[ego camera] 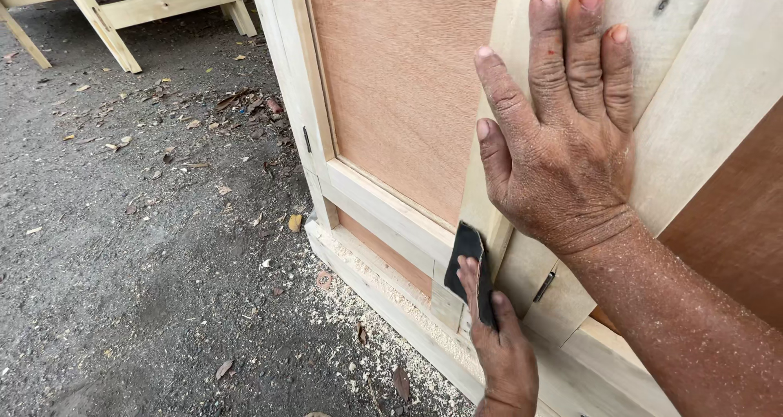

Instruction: The person sands the wooden frame and trim of a cabinet door using a folded sheet of sandpaper, working by hand along the vertical stiles, corners, and lower rails. They move progressively around the frame, brushing away dust and sanding different sections including the edges near the handle and hinges.

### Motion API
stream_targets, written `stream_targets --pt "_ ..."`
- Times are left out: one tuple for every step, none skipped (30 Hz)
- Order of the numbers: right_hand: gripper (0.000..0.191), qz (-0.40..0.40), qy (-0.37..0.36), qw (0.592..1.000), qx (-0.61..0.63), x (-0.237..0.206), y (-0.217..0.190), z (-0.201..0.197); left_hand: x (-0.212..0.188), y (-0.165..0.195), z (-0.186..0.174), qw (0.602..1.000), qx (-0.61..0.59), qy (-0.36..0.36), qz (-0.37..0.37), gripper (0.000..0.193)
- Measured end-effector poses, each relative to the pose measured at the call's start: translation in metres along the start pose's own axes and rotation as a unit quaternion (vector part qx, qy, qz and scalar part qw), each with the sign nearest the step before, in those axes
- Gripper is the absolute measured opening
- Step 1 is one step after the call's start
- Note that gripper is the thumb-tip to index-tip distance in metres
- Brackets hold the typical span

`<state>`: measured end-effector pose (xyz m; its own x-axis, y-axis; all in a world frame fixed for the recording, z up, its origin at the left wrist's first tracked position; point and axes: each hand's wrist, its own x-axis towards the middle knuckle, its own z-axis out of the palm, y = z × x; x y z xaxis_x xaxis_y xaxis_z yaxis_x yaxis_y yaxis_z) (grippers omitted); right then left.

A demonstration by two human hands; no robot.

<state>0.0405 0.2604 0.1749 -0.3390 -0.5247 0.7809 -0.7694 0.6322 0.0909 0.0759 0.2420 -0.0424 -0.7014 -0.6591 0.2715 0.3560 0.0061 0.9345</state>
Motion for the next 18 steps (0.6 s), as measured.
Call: stream_targets --pt "0.052 0.002 0.0 1.0 0.008 0.0 0.0 0.0 0.007 0.01 0.003 0.999 0.01 -0.002 0.034 0.07" --pt "0.052 0.005 0.0 1.0 0.016 -0.001 0.0 -0.001 0.013 0.018 0.005 0.997 0.02 -0.003 0.068 0.067" --pt "0.051 0.008 -0.001 1.0 0.023 0.0 0.0 0.0 0.018 0.022 0.007 0.995 0.035 -0.001 0.094 0.065" --pt "0.052 0.0 0.008 1.0 0.028 -0.001 0.0 -0.001 0.021 0.023 0.006 0.991 0.05 0.001 0.12 0.063" --pt "0.054 -0.008 0.019 0.999 0.033 -0.001 0.001 0.0 0.022 0.021 0.004 0.987 0.065 0.003 0.148 0.061" --pt "0.055 -0.013 0.035 0.999 0.034 0.0 0.002 0.0 0.02 0.017 -0.001 0.987 0.059 -0.006 0.151 0.058" --pt "0.055 -0.029 0.056 0.998 0.021 0.0 0.003 0.0 0.016 0.012 -0.008 0.987 0.053 -0.018 0.153 0.056" --pt "0.055 -0.045 0.071 0.996 0.01 0.0 0.004 0.001 0.011 0.008 -0.015 0.987 0.048 -0.029 0.15 0.055" --pt "0.056 -0.062 0.084 0.995 0.0 -0.001 0.005 0.002 0.006 0.003 -0.021 0.993 0.045 -0.033 0.108 0.054" --pt "0.055 -0.062 0.086 0.994 -0.001 -0.001 0.006 0.004 0.003 0.001 -0.024 0.996 0.04 -0.037 0.071 0.054" --pt "0.055 -0.062 0.089 0.994 -0.003 -0.002 0.007 0.005 0.002 -0.001 -0.025 0.998 0.036 -0.043 0.035 0.054" --pt "0.054 -0.059 0.085 0.995 -0.005 -0.003 0.008 0.007 0.003 -0.001 -0.023 0.997 0.043 -0.043 0.055 0.054" --pt "0.054 -0.058 0.083 0.995 -0.006 -0.005 0.008 0.009 0.005 -0.001 -0.02 0.995 0.051 -0.042 0.071 0.054" --pt "0.053 -0.058 0.084 0.995 -0.01 -0.007 0.008 0.01 0.01 0.001 -0.014 0.993 0.056 -0.042 0.091 0.054" --pt "0.052 -0.06 0.089 0.994 -0.017 -0.006 0.008 0.011 0.017 0.002 -0.007 0.986 0.056 -0.035 0.151 0.052" --pt "0.051 -0.054 0.087 0.995 -0.01 -0.006 0.008 0.011 0.025 0.004 -0.001 0.976 0.058 -0.026 0.207 0.05" --pt "0.051 -0.046 0.084 0.995 -0.003 -0.007 0.006 0.01 0.03 0.005 0.001 0.964 0.06 -0.017 0.259 0.049" --pt "0.05 -0.037 0.082 0.996 0.001 -0.005 0.005 0.007 0.034 0.006 0.001 0.964 0.056 -0.027 0.257 0.05"
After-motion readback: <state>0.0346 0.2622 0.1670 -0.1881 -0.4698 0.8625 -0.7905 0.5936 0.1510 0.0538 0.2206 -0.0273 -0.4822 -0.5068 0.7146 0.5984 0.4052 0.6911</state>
